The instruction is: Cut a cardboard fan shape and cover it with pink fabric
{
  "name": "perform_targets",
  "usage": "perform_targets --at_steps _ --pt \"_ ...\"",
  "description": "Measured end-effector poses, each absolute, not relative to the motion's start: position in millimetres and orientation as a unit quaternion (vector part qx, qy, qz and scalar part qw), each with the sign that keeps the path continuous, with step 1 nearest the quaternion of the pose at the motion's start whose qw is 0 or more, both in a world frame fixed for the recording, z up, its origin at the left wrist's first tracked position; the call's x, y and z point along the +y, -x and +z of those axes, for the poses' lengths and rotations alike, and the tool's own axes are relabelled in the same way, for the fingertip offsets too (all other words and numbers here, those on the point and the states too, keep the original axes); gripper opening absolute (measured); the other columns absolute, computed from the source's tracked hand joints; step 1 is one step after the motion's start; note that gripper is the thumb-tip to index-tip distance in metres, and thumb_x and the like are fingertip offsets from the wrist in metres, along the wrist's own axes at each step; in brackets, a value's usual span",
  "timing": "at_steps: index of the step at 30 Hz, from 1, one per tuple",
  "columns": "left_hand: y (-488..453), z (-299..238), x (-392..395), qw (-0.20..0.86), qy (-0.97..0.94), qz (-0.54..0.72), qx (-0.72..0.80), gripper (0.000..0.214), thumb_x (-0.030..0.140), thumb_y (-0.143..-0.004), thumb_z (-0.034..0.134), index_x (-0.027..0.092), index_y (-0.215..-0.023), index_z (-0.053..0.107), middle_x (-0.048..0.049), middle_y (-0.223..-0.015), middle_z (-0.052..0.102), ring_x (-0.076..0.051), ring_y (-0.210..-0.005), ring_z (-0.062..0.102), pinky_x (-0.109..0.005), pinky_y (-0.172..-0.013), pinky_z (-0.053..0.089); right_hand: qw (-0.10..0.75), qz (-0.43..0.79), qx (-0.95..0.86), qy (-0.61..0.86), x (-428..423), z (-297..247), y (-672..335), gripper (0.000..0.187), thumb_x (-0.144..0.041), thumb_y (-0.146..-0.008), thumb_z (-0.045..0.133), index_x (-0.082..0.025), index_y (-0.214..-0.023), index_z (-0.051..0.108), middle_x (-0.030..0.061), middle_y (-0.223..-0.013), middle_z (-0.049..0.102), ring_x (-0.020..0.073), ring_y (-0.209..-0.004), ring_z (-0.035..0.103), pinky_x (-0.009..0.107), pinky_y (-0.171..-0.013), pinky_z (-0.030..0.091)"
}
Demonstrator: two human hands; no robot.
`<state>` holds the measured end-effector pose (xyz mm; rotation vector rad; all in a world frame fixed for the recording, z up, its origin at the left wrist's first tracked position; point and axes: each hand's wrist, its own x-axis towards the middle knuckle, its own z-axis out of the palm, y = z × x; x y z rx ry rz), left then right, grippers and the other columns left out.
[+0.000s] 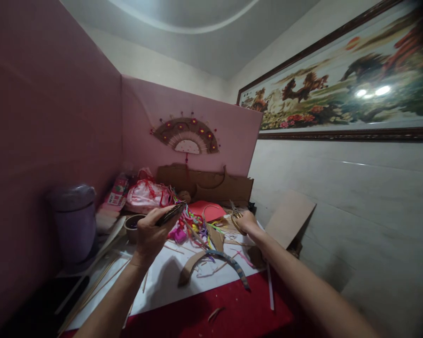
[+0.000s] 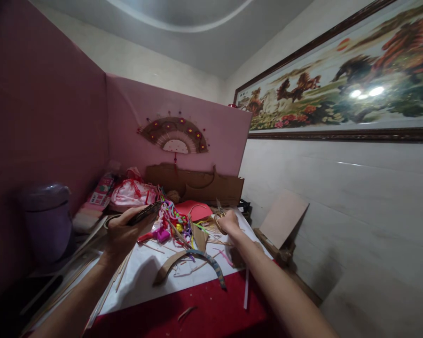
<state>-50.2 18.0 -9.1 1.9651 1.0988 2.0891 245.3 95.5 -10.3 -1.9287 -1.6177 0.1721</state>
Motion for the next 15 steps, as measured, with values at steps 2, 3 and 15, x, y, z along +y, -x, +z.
perform_targets --at_steps 2,3,15 --pt "50 -10 19 0.035 -0.639 0.682 0.355 0.024 0.028 -0.072 0.069 0.02 -0.095 0.071 -0.0025 -0.085 0.071 -0.016 -0.073 0.064 -0.027 -0.07 0.052 0.264 0.051 -0.599 0.754 99 -12 -251 0.023 -0.028 -0.071 0.063 -0.008 -0.081 0.068 0.0191 -0.081 0.069 0.0266 -0.072 0.066 0.027 -0.051 0.039" --pt "50 -10 19 0.03 -0.637 0.685 0.352 0.024 0.028 -0.072 0.069 0.021 -0.094 0.071 -0.0023 -0.085 0.071 -0.016 -0.072 0.065 -0.027 -0.07 0.052 0.247 0.048 -0.591 0.766 101 -14 -252 0.023 -0.027 -0.07 0.063 -0.008 -0.082 0.069 0.0197 -0.083 0.069 0.0271 -0.074 0.066 0.026 -0.052 0.04" --pt "49 -5 18 -0.021 -0.641 0.689 0.336 0.021 0.024 -0.071 0.07 0.02 -0.092 0.071 -0.0001 -0.078 0.069 -0.014 -0.066 0.063 -0.024 -0.064 0.05 0.179 -0.038 -0.628 0.757 121 -25 -267 0.034 -0.018 -0.074 0.06 -0.011 -0.107 0.055 0.0196 -0.101 0.066 0.0279 -0.095 0.063 0.029 -0.068 0.042"
